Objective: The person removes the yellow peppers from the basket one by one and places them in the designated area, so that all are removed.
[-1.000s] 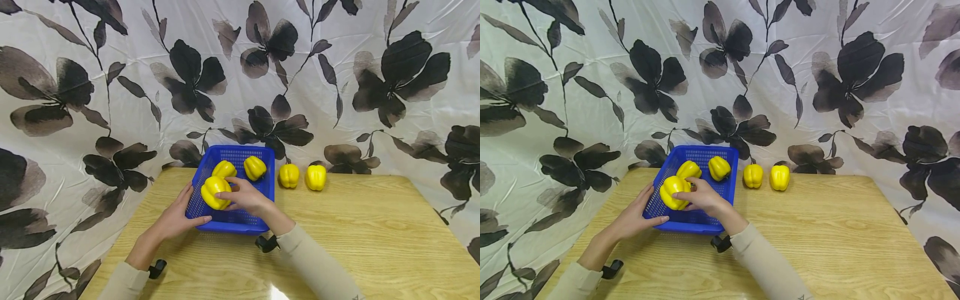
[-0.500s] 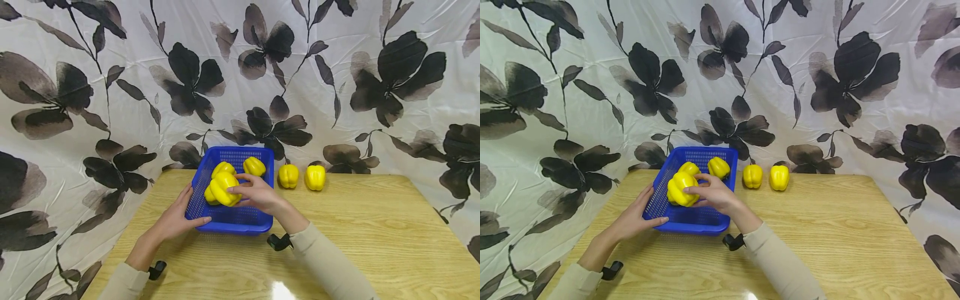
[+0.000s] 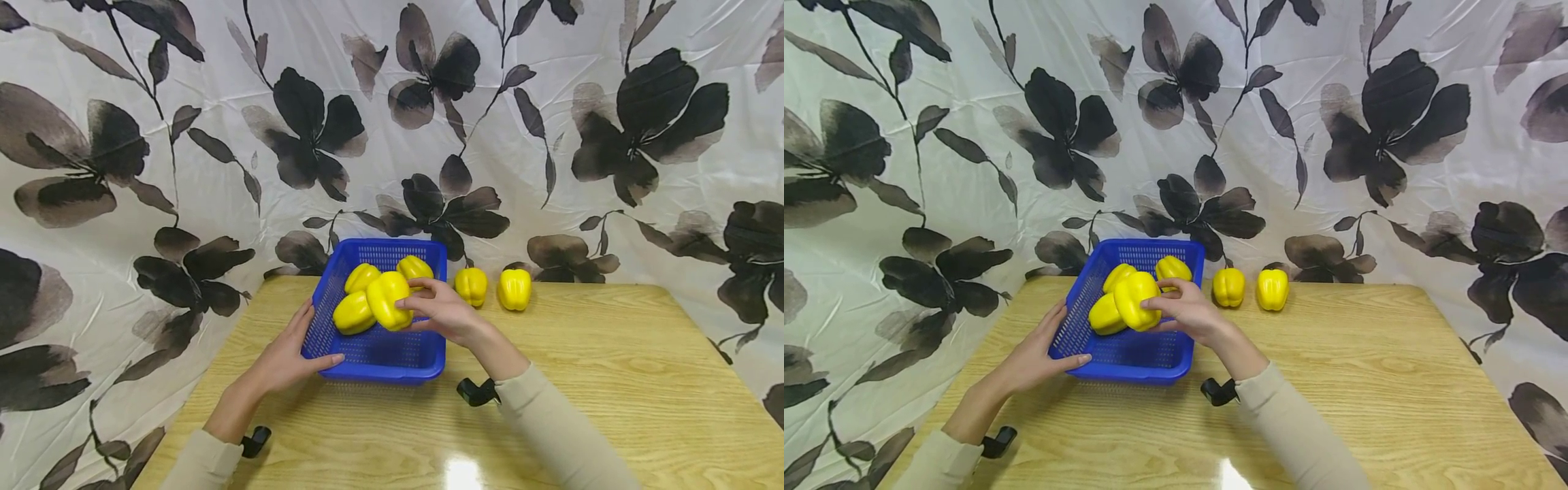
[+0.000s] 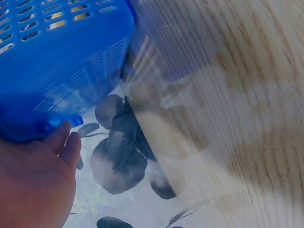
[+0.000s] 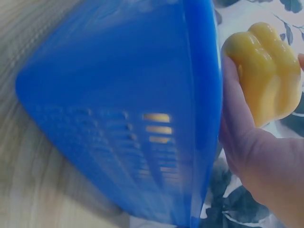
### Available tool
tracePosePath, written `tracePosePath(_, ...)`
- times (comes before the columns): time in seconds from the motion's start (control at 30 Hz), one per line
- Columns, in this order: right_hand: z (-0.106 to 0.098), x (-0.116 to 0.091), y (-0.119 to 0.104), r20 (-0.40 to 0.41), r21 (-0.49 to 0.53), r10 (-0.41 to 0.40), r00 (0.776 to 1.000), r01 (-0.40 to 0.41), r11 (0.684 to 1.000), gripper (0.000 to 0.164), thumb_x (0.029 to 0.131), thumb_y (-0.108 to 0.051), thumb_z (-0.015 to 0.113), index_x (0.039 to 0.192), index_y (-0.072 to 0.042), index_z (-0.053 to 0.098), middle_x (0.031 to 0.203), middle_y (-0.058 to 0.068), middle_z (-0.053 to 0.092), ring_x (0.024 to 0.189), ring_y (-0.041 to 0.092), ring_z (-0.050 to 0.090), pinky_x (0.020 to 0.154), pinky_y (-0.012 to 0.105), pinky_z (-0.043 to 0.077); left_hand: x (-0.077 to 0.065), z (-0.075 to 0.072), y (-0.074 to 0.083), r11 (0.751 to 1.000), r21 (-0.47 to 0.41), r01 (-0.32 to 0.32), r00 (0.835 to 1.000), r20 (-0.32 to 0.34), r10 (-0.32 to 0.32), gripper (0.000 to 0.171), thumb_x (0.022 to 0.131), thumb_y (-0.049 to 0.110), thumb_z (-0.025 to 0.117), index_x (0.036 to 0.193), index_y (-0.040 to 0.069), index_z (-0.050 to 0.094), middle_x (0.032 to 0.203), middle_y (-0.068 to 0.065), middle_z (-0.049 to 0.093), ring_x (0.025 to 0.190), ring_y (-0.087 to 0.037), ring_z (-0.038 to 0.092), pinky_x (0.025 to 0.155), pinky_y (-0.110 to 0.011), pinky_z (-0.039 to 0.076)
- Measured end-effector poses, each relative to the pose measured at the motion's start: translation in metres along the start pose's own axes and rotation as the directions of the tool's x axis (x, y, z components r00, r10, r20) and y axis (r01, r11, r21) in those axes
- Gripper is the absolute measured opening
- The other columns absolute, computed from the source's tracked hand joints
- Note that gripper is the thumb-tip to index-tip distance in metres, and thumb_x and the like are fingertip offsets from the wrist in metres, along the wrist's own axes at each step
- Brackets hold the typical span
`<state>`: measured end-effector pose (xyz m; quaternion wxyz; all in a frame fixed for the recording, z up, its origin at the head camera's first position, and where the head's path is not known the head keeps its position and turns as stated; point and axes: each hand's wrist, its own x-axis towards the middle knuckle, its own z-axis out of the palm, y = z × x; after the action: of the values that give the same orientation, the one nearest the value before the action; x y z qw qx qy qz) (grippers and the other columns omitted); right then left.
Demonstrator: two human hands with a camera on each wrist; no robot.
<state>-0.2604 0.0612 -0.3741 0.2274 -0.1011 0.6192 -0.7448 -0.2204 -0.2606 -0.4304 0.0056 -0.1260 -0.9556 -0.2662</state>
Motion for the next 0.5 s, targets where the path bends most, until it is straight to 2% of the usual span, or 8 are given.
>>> tracePosePath(0.2,-0.011,-0.008,-0.002,-0.023,-0.030,0.004,1.000,-0.005,1.000,0.080,0.092,-0.008,0.070,0.157,0.000,0.024,0.146,0.028,0.039,0.121,0.039,0.058,0.097,0.053,0.054,0.000,0.000,-0.001,1.000,0.001,0.006,1.000,0.003,-0.006,0.125,0.079,0.076,0.069,0.165,0.007,0.010,0.172,-0.010,0.003,0.153,-0.044,0.020,0.115,-0.069,0.027)
tracePosePath(0.5,-0.035,-0.016,0.000,-0.014,-0.032,-0.037,0.999,0.037,0.999,0.082,0.094,-0.006,0.068,0.161,-0.009,0.022,0.140,0.029,0.047,0.108,0.033,0.067,0.094,0.051,0.057,0.001,0.001,-0.003,1.000,-0.002,0.000,1.000,-0.002,0.000,0.125,0.079,0.077,0.069,0.165,0.008,0.010,0.173,-0.009,0.003,0.153,-0.044,0.020,0.115,-0.069,0.027)
